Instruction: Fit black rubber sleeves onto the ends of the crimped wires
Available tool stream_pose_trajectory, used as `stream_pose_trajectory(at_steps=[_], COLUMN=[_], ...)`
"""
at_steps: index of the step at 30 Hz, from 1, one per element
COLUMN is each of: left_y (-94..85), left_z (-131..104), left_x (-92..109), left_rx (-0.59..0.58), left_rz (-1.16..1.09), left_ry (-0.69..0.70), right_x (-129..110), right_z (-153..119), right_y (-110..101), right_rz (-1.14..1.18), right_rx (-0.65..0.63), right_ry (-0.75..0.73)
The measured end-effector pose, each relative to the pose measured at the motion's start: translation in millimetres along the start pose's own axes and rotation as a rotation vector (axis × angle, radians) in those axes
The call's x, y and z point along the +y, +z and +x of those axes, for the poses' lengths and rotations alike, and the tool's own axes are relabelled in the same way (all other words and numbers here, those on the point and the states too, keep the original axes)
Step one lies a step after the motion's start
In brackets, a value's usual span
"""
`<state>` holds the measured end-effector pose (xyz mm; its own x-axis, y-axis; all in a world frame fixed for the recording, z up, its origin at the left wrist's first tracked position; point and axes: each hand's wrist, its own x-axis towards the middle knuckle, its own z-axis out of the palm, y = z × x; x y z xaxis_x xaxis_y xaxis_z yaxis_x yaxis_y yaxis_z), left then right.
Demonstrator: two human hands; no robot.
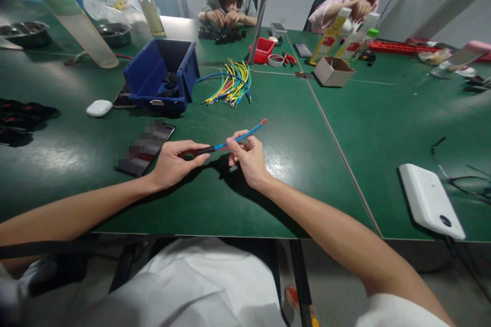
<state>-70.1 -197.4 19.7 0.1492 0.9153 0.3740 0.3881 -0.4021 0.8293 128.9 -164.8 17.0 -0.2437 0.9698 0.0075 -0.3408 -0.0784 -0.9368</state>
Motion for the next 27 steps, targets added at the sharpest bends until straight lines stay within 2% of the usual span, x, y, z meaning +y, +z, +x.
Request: stream_pose_trajectory(at_steps=[5, 18, 27], left_y=[-2.9, -1.9, -3.8], left_z=[1.8, 3.4, 5.8], left_x=[-2.1, -4.0, -4.6], left_rx=[0.018, -0.014, 0.02], left_rz=[-0.001, -0.066, -0.002], left_ry=[0.027, -0.025, 0.042], right_x=[0.1, 3.2, 4.0], right_z=[-0.1, 2.4, 4.3], right_y=[-0.9, -2.3, -4.3], right_rz=[-0.013, -0.039, -0.102], right_rx=[0.007, 0.003, 0.001], right_ry=[-0.022, -0.025, -0.072])
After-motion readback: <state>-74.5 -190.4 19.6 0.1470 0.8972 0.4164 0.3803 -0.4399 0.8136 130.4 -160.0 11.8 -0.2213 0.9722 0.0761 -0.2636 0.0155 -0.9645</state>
